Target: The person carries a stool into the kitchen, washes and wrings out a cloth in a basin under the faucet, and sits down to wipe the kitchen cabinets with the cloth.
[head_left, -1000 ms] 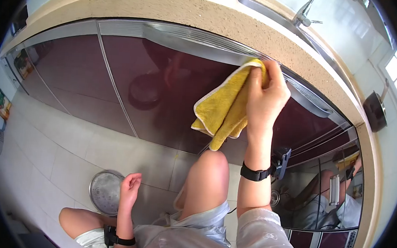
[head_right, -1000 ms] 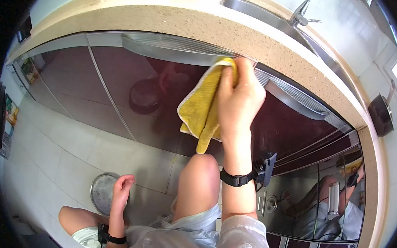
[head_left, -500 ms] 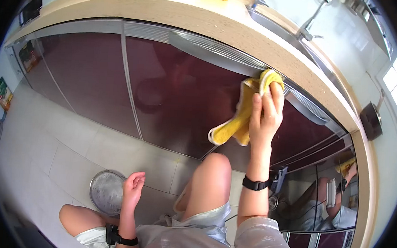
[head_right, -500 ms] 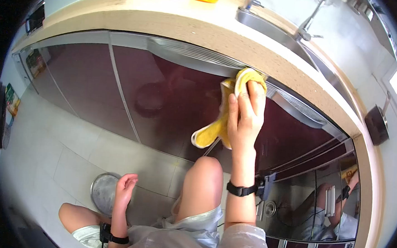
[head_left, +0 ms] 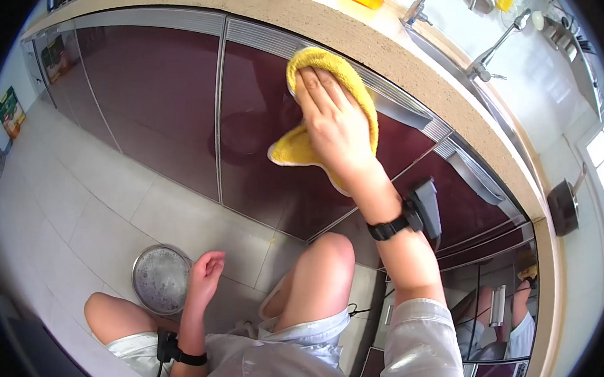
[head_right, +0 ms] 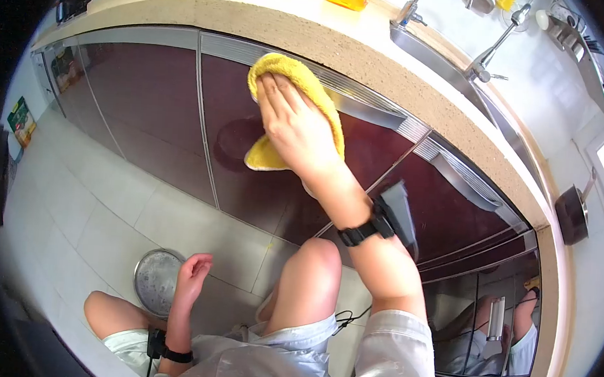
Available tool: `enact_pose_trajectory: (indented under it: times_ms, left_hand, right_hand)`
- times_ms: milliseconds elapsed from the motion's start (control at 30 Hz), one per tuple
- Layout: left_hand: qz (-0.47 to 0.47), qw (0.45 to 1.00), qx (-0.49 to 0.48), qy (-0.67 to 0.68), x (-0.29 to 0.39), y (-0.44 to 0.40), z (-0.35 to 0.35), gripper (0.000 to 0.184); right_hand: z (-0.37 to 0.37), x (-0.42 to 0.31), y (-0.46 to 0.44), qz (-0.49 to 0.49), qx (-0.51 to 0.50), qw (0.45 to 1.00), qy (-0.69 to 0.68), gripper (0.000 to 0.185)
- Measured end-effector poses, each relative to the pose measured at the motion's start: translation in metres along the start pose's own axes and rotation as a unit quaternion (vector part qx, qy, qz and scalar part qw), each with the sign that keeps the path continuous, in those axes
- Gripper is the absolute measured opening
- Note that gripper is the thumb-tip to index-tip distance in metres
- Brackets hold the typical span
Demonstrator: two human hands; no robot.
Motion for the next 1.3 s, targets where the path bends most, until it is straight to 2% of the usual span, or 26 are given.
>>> enact_pose_trajectory:
  times_ms: [67, 167, 333, 400, 467, 567, 700, 867, 1033, 1200, 1300]
  left_hand:
    - [0.021, 0.999, 0.007, 0.029, 0.003, 0.0, 0.001, 0.017]
    - [0.033, 0.999, 0.023, 0.034, 0.002, 0.002, -0.003, 0.017]
    - [0.048, 0.998, 0.032, 0.004, 0.001, 0.007, -0.008, 0.018]
    - [0.053, 0.998, 0.029, 0.012, 0.008, 0.006, -0.005, 0.018]
    - [0.055, 0.997, 0.042, -0.02, 0.018, 0.007, -0.004, 0.019]
    - [0.053, 0.998, 0.038, 0.008, 0.013, 0.007, -0.006, 0.02]
    - [0.065, 0.996, 0.052, -0.02, 0.007, 0.009, -0.008, 0.02]
    - [0.082, 0.995, 0.055, -0.007, 0.018, 0.009, -0.008, 0.02]
    - [0.081, 0.995, 0.05, -0.017, 0.019, 0.011, -0.009, 0.021]
    - [0.098, 0.994, 0.05, -0.018, 0.022, 0.011, -0.001, 0.02]
    - [0.106, 0.993, 0.05, -0.033, 0.017, 0.009, 0.0, 0.02]
  right_hand:
    - [-0.009, 0.012, 0.018, 0.009, -0.027, 0.999, -0.042, 0.044]
    - [-0.02, 0.026, 0.044, 0.013, -0.029, 0.999, -0.019, 0.043]
    - [-0.002, -0.001, -0.003, -0.008, -0.05, 0.999, -0.014, 0.043]
    - [0.008, -0.014, -0.028, -0.016, -0.062, 0.997, 0.04, 0.044]
    - [-0.005, -0.009, -0.024, -0.012, -0.08, 0.996, 0.023, 0.043]
    - [-0.014, -0.002, -0.009, -0.013, -0.06, 0.998, 0.029, 0.039]
    - [0.002, -0.012, -0.033, -0.031, -0.087, 0.994, 0.063, 0.041]
    - [-0.023, 0.012, -0.005, -0.058, -0.091, 0.993, 0.039, 0.044]
    - [-0.003, -0.002, -0.029, -0.072, -0.085, 0.991, 0.081, 0.04]
    - [-0.032, 0.02, 0.005, -0.063, -0.122, 0.989, 0.055, 0.041]
    - [-0.019, 0.019, 0.004, -0.058, -0.099, 0.992, 0.053, 0.039]
Point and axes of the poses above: each hand's wrist, its own y-axis away from the middle knuckle, its own z-axis out of the palm, x = y × z, the point moved 2 cm from there along -y, towards the middle knuckle, and after that the axes turned 11 degrees about y, right-handed, at the moved point
